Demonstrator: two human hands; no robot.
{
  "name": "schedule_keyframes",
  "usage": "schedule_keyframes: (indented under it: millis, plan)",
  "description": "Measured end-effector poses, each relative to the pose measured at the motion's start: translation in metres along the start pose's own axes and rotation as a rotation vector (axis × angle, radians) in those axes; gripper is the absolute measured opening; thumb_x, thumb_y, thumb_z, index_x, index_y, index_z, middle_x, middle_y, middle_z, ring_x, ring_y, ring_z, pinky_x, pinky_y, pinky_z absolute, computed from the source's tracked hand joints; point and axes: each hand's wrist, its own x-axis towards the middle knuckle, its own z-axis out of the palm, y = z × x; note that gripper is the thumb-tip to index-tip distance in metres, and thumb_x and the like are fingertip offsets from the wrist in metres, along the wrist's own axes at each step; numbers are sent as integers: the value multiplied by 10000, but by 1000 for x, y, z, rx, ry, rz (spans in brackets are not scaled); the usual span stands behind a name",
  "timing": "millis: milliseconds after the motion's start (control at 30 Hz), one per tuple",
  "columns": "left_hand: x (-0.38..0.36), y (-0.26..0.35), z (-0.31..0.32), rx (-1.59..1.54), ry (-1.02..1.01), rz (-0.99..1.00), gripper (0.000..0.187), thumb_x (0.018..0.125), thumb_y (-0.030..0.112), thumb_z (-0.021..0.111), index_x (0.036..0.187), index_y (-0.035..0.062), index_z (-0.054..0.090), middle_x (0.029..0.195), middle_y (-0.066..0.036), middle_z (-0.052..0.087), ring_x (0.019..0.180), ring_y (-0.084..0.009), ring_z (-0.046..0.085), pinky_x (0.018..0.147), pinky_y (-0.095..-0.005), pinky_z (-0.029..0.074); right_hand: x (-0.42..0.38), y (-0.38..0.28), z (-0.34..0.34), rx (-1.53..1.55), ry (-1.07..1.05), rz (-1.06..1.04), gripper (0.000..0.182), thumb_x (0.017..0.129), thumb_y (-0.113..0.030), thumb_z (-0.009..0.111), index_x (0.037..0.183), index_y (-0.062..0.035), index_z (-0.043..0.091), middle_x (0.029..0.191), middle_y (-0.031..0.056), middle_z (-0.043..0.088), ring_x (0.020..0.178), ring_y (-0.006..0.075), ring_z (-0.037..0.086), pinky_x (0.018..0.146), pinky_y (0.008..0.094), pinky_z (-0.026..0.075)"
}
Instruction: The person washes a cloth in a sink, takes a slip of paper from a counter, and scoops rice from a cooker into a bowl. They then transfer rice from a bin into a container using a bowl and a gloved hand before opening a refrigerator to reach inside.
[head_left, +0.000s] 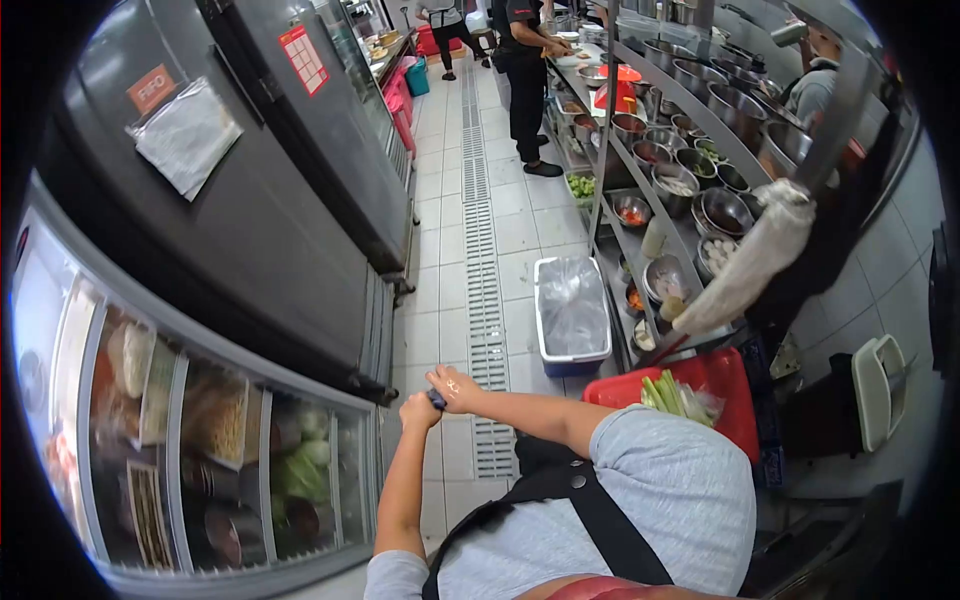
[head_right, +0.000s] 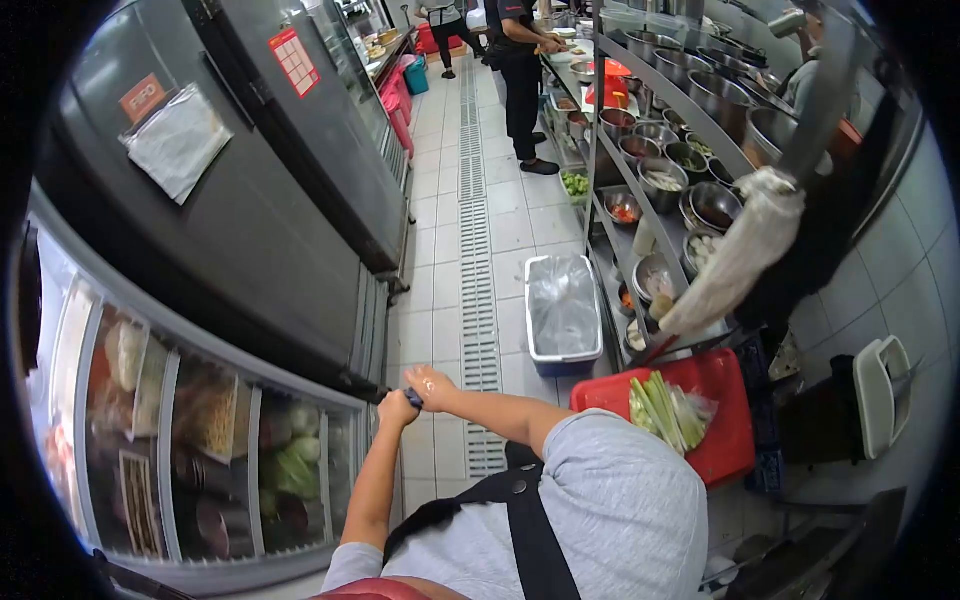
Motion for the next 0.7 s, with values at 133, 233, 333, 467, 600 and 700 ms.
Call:
schedule_keyframes:
  millis: [133,233,333,467,600,700]
  plan:
    - [137,-154,145,-45,-196,325,315,619,149,630,925,76,605,940,-174,600,946,-343,552,846,-413,430,54,84,-22,101,18,168,852,542,-246,765,1235,-69,302,1169,213,368,1098,348,397,836,411,426]
    - [84,-134,82,71,-87,411,492,684,49,560,1157,60,425,1244,-140,415,1184,-318,345,994,-398,273,90,181,-39,67,-76,485,766,585,-272,742,1199,-53,340,1170,205,381,1066,369,423,843,429,430]
    - [54,-147,111,-536,9,-37,443,753,56,495,1189,52,415,1251,-141,411,1159,-290,384,961,-366,320,142,287,-57,-85,-154,748,667,627,-273,711,1163,-44,386,1172,193,383,1067,351,434,836,430,439]
    - [153,-122,104,-622,-129,-380,428,755,78,496,1179,59,435,1226,-141,436,1135,-286,409,940,-362,339,223,402,-95,-151,-11,813,397,659,-117,608,1025,-35,481,1124,202,417,999,328,483,784,396,474]
    - [305,-121,82,-637,-138,-392,414,758,100,498,1168,66,455,1201,-141,461,1111,-281,434,919,-358,358,282,489,-130,-133,-184,1120,519,709,-361,607,1162,-150,472,1219,104,427,1134,279,408,856,403,421]
    - [437,-117,45,-626,-121,-308,405,759,117,499,1161,72,471,1182,-140,481,1093,-278,453,904,-355,373,278,570,-101,265,-1086,1436,318,728,-342,597,971,-140,630,1085,101,574,1018,250,528,853,384,414]
